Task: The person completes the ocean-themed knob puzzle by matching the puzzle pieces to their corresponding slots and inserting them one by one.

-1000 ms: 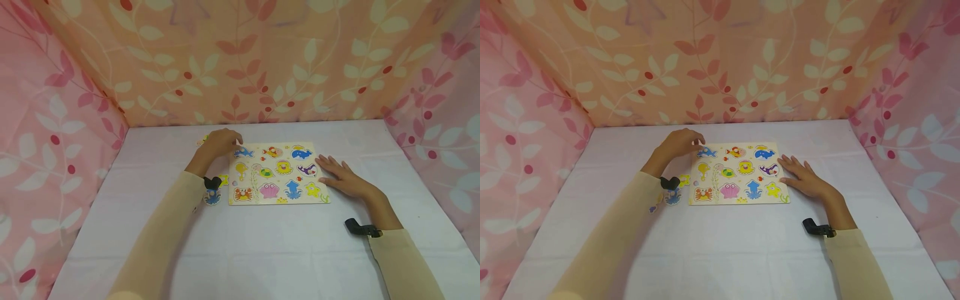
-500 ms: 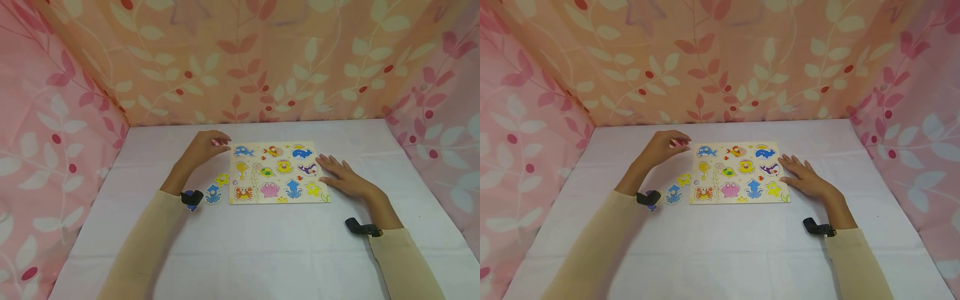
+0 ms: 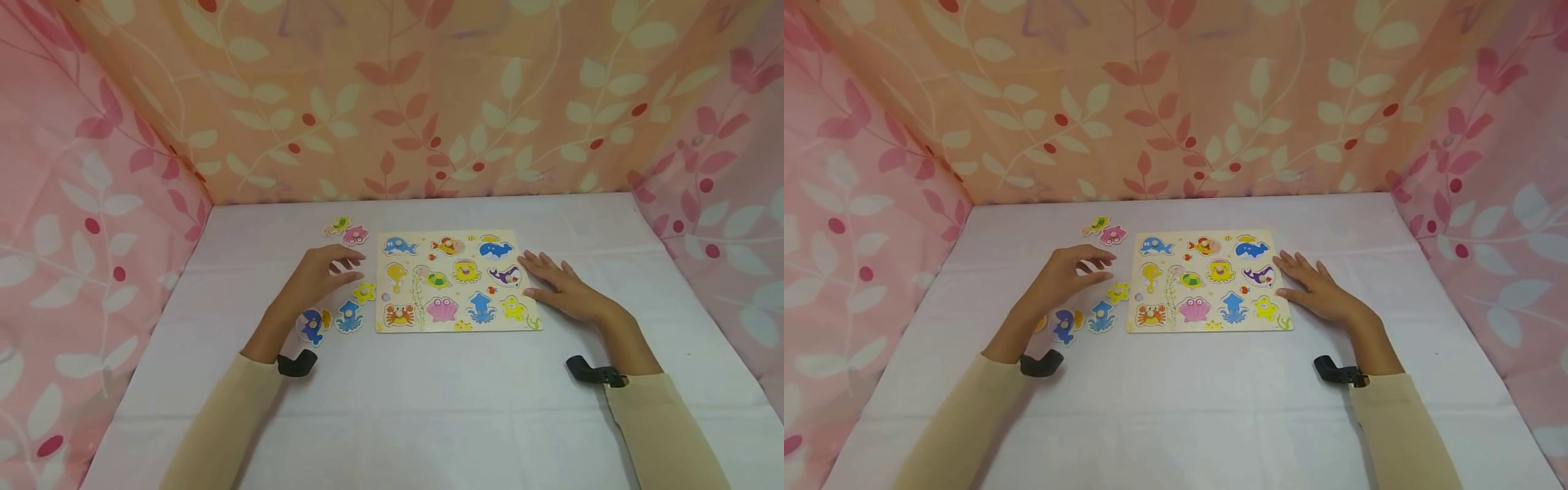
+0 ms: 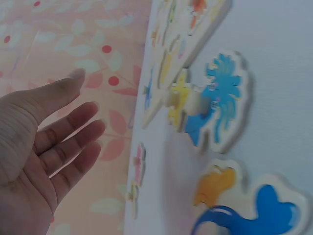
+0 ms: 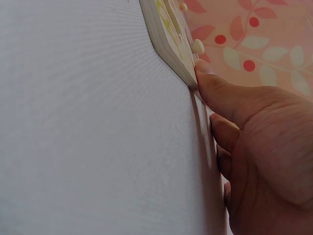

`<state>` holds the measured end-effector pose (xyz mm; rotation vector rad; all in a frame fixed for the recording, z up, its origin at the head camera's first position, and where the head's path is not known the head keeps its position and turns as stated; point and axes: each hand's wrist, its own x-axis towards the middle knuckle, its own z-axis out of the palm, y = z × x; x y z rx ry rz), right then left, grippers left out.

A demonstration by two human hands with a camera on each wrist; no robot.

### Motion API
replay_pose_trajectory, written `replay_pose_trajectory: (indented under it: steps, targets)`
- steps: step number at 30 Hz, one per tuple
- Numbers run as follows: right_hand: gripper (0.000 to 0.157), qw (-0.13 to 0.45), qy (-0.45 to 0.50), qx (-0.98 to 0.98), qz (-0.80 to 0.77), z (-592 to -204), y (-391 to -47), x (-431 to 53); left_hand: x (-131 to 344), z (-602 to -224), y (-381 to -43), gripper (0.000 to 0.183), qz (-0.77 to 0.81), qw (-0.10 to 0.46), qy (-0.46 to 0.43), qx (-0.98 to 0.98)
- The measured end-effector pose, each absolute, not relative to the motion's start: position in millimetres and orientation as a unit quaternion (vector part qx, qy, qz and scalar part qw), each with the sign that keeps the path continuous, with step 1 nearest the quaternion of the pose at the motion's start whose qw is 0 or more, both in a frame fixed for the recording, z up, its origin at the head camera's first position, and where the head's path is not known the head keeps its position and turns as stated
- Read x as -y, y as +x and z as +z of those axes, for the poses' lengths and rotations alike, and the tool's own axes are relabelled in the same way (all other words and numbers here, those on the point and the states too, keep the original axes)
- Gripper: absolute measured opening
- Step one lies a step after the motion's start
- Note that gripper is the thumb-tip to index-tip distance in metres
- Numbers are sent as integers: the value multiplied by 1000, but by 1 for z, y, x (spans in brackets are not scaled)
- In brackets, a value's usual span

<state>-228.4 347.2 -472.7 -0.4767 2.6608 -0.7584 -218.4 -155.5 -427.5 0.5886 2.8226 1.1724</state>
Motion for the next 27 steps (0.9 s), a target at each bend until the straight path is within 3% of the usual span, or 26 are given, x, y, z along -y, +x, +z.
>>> replay_pose_trajectory:
  steps: [17,27]
  targets:
    - [79,171,-165,-933,-269,-474,-228,-348,159,-454,-210,28,353,77,143,-921]
    - [79,168,-163,-935,-267,-471,-226,-347,153,-463,-215,25,326,87,144,-930]
